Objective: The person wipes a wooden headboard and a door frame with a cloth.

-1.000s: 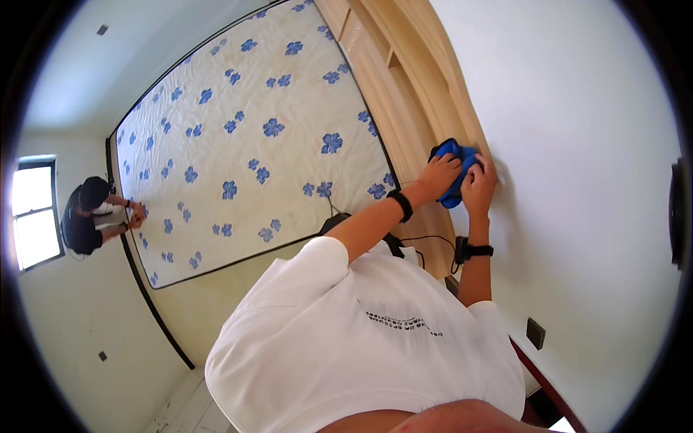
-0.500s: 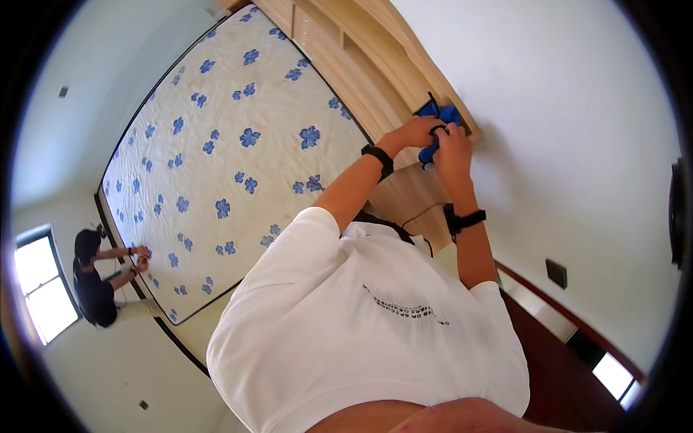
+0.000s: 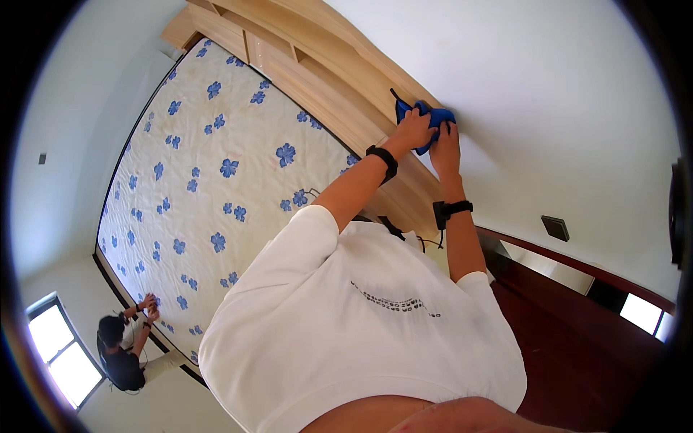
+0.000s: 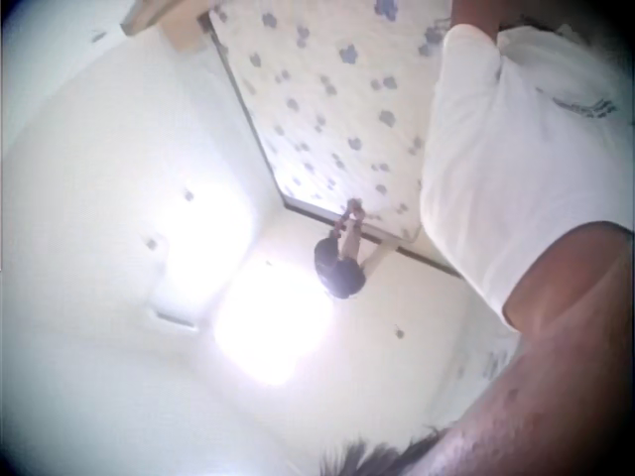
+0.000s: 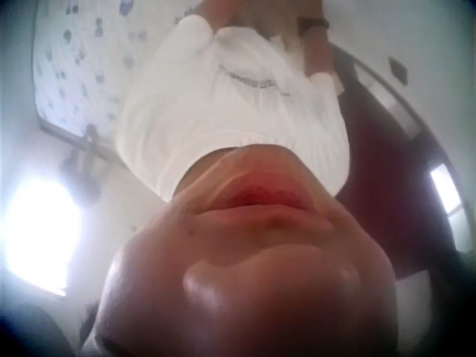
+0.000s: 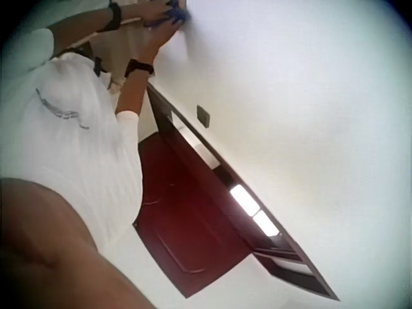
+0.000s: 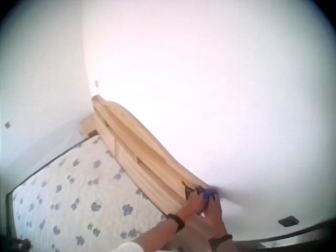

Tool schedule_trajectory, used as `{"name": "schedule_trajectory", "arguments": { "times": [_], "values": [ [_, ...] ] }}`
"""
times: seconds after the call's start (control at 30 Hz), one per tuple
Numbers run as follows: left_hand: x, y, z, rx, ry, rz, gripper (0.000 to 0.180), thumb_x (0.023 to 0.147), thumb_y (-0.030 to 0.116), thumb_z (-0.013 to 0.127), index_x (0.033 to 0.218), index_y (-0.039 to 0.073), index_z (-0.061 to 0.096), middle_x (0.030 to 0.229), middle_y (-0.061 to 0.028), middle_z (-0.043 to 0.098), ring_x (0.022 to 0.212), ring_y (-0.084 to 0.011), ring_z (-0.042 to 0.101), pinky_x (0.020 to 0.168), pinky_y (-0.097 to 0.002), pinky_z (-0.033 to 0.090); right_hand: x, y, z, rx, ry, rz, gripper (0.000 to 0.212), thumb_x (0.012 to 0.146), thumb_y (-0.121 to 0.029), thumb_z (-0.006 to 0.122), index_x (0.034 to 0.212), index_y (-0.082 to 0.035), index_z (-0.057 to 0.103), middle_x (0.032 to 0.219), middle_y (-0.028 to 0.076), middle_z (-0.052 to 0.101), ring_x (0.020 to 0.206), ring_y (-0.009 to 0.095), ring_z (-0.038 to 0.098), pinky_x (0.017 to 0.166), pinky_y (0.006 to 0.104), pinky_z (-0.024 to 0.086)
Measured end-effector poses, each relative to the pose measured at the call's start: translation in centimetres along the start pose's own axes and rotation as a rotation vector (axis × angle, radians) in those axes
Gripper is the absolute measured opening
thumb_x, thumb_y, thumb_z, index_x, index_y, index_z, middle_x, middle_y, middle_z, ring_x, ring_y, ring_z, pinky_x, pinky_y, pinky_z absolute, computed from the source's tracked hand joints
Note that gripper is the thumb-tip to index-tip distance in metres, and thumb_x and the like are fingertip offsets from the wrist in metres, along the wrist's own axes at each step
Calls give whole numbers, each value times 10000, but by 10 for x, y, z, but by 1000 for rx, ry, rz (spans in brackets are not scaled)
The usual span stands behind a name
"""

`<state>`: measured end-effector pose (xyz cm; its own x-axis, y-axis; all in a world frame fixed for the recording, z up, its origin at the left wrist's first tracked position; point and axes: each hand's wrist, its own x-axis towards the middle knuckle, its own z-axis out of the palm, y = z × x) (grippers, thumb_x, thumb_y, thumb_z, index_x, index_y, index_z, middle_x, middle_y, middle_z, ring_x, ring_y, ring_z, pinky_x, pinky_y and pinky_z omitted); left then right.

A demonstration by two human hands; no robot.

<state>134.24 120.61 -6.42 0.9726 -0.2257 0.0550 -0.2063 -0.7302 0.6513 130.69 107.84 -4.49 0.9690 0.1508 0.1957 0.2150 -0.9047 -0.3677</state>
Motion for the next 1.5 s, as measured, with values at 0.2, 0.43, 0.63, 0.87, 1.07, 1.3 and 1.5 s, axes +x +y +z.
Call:
{"name": "schedule_trajectory", "arguments": {
  "times": [0.2,0.43,0.63,0.87,1.07,1.3,1.5],
  "values": [
    [1,17,-2,74,-70,-33,324,958,303,529,1063,9,615,1164,-268,528,1119,-430,497,926,-492,462,3,-2,12,-59,166,-40,521,831,-87,652,1286,84,464,1248,304,467,1150,437,488,981,459,438],
    [-34,4,-12,62,-37,48,294,963,259,516,1096,-2,548,1125,-267,538,1057,-432,542,861,-489,491,-16,-30,-3,-82,64,-16,331,772,-20,653,1090,45,589,1078,183,561,1010,368,526,887,418,495],
    [-25,8,-16,-28,-62,31,302,946,244,564,1085,-23,545,1082,-266,561,1023,-435,561,846,-480,493,9,-7,6,-134,69,-30,356,735,-11,653,1078,61,586,1068,207,559,999,391,523,894,442,472],
    [-37,11,-11,-36,-16,-7,274,924,235,585,1106,33,551,1111,-237,556,996,-428,580,828,-489,495,8,8,3,7,159,-7,276,688,22,621,961,65,610,943,263,579,919,446,548,837,492,470],
    [-85,-15,20,-208,-8,11,249,838,228,674,982,36,608,863,-211,657,873,-402,634,735,-447,494,-72,8,-6,112,-68,-117,445,708,-13,622,1146,10,545,1035,204,567,940,395,529,801,466,496],
    [-172,88,119,-411,-386,-83,314,906,301,681,1056,36,603,919,-106,650,848,-207,612,777,-345,495,-252,138,-39,170,-385,37,741,767,-75,652,1442,-51,349,1215,190,571,1006,393,604,838,452,532],
    [-186,297,260,-423,-487,331,464,937,298,659,1246,0,482,1066,-90,576,961,-171,537,875,-290,453,-381,320,-99,476,-254,-14,882,817,-102,650,1523,-72,122,1278,232,553,1037,407,617,899,444,515]
  ]
}}
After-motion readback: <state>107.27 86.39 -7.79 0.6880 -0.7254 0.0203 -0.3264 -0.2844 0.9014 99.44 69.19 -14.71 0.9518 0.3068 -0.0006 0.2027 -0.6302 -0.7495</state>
